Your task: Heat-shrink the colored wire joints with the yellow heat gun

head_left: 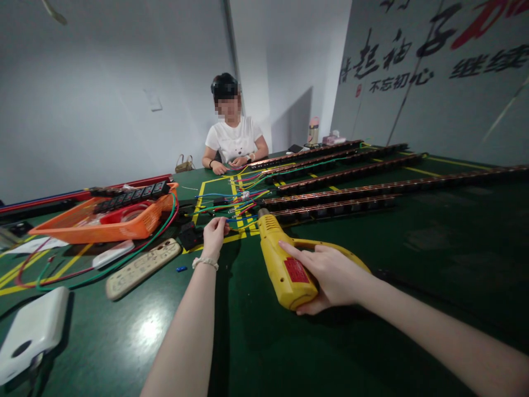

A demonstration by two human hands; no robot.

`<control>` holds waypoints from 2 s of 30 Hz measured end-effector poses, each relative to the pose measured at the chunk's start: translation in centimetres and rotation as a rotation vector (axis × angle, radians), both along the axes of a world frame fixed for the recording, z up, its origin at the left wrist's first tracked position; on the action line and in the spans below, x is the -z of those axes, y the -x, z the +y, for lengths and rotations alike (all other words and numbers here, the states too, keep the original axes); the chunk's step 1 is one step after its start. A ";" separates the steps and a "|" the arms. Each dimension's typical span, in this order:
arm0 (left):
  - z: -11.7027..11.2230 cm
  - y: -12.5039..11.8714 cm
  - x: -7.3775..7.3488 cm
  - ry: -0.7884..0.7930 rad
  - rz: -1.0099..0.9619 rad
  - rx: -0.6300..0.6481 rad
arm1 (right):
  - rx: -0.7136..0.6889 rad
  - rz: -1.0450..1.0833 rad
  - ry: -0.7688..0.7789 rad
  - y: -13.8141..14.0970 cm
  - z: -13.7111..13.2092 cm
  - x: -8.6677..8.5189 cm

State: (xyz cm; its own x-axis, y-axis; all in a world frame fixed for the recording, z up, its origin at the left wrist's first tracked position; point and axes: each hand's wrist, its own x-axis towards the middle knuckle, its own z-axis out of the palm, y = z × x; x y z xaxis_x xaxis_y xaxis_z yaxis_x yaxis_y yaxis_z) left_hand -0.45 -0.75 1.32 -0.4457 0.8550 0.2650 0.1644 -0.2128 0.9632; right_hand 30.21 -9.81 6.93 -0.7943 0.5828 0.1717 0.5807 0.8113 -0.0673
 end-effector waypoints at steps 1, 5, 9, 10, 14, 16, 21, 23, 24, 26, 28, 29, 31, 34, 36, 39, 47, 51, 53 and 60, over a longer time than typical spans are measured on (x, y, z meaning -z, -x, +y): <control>0.0 -0.1 0.0 -0.006 0.002 -0.002 | -0.010 0.007 0.007 0.0 0.0 0.0; -0.1 -0.2 -0.2 -0.016 0.008 -0.017 | -0.030 0.023 0.017 0.3 0.2 0.1; 0.0 -0.1 0.0 -0.024 0.017 -0.024 | -0.048 -0.005 0.007 0.9 0.4 -0.1; 0.1 -0.1 0.1 -0.025 0.020 -0.027 | -0.062 -0.004 0.013 1.1 0.4 -0.1; 0.1 -0.1 0.1 -0.018 0.031 -0.046 | -0.110 0.024 0.028 1.7 0.7 -0.3; 0.1 -0.3 0.0 -0.014 0.035 -0.050 | -0.120 0.029 0.025 1.9 0.8 -0.3; 0.0 -0.4 -0.1 -0.008 0.031 -0.057 | -0.141 0.017 0.017 2.6 1.1 -0.2; 0.1 -0.3 -0.1 -0.015 0.051 -0.066 | -0.151 0.017 0.007 3.0 1.2 -0.2; 0.1 -0.2 0.0 -0.017 0.069 -0.073 | -0.159 0.018 0.003 3.3 1.2 -0.1; 0.3 0.0 0.1 -0.013 0.103 -0.084 | -0.175 0.022 -0.004 3.9 1.4 0.0; 0.4 0.2 0.3 -0.003 0.125 -0.087 | -0.195 0.036 -0.002 4.4 1.5 0.1; 0.5 0.3 0.4 -0.004 0.137 -0.087 | -0.208 0.045 0.003 4.7 1.5 0.1; 0.6 0.4 0.5 -0.023 0.164 -0.092 | -0.234 0.058 0.019 5.1 1.6 0.1; 0.7 0.6 0.6 -0.044 0.178 -0.110 | -0.252 0.060 0.036 5.6 1.6 0.0; 0.8 0.7 0.7 -0.042 0.168 -0.116 | -0.246 0.062 0.035 5.8 1.6 -0.1; 0.7 0.9 0.8 -0.035 0.162 -0.112 | -0.242 0.059 0.029 6.0 1.5 -0.2; 0.2 0.7 0.8 0.005 0.135 -0.074 | -0.227 0.039 0.036 4.2 1.8 0.2; 0.0 0.1 0.5 0.001 0.083 -0.067 | -0.148 0.021 0.027 2.1 1.8 0.0; 0.0 0.0 0.4 0.004 0.068 -0.061 | -0.123 0.020 0.034 1.0 1.7 -0.1; 0.0 0.1 0.5 0.008 0.057 -0.052 | -0.045 0.024 0.049 -1.3 1.3 -0.2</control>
State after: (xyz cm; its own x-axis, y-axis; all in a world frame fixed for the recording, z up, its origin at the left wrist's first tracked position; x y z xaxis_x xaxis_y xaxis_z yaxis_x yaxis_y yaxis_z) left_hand -0.51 -0.76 0.85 -0.4736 0.8336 0.2842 0.2300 -0.1945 0.9536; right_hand 31.53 -8.54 7.12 -0.8159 0.5546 0.1635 0.5413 0.8320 -0.1213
